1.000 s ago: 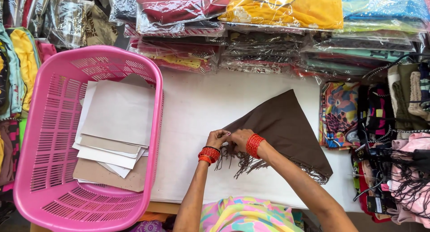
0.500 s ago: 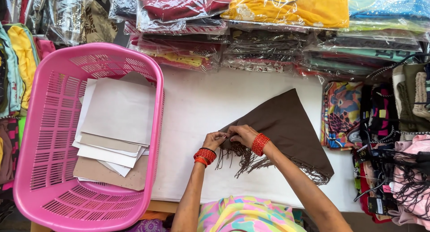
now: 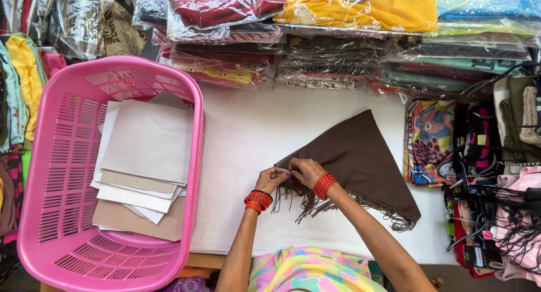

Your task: The person folds a black fringed scarf and a brown fringed scarf on a white table. They unfold each scarf, align the edges, and fold them into triangular shapes before placing them aside.

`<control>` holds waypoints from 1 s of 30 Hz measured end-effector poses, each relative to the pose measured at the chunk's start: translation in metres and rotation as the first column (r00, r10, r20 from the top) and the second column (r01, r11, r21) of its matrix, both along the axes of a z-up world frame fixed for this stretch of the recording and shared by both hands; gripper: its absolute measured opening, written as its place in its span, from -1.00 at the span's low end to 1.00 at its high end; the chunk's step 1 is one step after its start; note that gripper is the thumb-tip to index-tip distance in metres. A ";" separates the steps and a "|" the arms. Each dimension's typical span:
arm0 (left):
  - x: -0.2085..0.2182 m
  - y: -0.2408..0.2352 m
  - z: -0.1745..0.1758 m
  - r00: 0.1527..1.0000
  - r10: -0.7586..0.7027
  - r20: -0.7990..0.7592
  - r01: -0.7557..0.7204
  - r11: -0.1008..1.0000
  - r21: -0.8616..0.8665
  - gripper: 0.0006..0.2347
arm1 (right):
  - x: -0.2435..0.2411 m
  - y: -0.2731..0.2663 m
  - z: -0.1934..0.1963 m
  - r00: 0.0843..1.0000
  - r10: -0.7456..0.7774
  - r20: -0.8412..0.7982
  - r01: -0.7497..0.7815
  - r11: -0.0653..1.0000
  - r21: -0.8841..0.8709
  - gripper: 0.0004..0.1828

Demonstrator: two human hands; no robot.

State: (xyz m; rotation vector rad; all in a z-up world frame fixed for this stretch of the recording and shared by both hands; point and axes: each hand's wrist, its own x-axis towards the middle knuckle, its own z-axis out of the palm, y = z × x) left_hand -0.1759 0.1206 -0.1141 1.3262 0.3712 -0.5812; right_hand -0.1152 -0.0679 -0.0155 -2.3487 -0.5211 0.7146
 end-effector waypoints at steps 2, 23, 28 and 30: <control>0.002 -0.004 0.023 0.998 -0.007 -0.056 0.013 0.995 0.103 -0.84 | -0.001 -0.001 -0.009 1.000 -0.013 -0.014 0.014 0.999 0.035 -0.81; -0.045 -0.051 0.116 0.513 -0.504 0.695 -0.182 0.727 0.662 -0.79 | 0.093 -0.134 -0.031 0.885 0.257 0.388 -0.013 0.846 -0.532 -0.28; -0.038 -0.047 0.125 0.491 -0.529 0.692 -0.179 0.716 0.675 -0.78 | 0.114 -0.176 -0.049 0.882 0.151 0.447 0.124 0.839 -0.529 -0.37; -0.036 -0.045 0.128 0.485 -0.536 0.691 -0.184 0.710 0.680 -0.79 | 0.122 -0.190 -0.054 0.878 0.115 0.464 0.169 0.833 -0.526 -0.45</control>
